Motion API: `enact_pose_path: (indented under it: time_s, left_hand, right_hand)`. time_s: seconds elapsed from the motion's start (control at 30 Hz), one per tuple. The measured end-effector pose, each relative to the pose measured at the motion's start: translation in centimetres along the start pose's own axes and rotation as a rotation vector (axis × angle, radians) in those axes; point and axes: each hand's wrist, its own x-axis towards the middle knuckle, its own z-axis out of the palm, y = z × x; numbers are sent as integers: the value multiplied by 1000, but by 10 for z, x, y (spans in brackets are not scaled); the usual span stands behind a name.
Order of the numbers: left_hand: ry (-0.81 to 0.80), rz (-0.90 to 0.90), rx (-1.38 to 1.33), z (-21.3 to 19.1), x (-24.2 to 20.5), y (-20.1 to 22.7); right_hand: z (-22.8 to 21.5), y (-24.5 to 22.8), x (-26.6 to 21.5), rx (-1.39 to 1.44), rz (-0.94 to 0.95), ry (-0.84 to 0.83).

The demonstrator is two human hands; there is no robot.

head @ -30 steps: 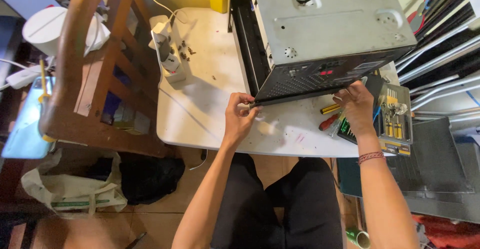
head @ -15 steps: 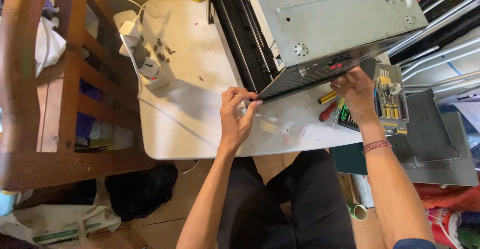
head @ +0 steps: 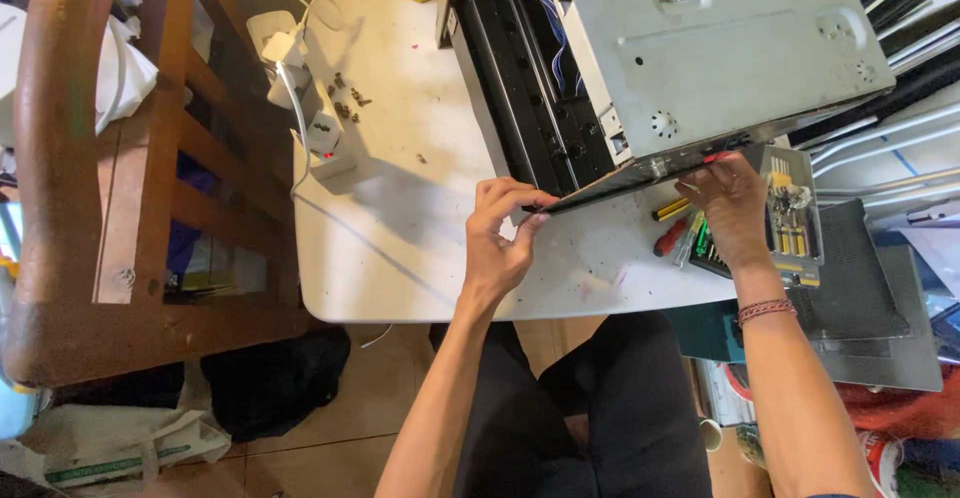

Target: The person removes the side panel of a computer case using a screwdriver, then uses a brush to clean dust from the interior components. The person handles the case, screws, and cleaning tools throughout the process.

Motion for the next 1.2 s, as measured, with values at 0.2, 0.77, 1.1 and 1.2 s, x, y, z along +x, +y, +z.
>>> enact_pose_path:
  time_s: [0.2,0.77,1.1,1.2]
  left_hand:
    - [2,-140,-207,-15,4,19]
    - [40,54,161,2,11,21]
    - [-32,-113,-34,2,5,-2]
    - [-23,-59,98,7,9,14]
  right_hand:
    - [0,-6,-2,-11,-55,-63]
    - [-5,3,-6,42,-142,-20]
    - [-13,17,-7,-63,-233,21]
    - [-15,16,-7,-22,-214,-5]
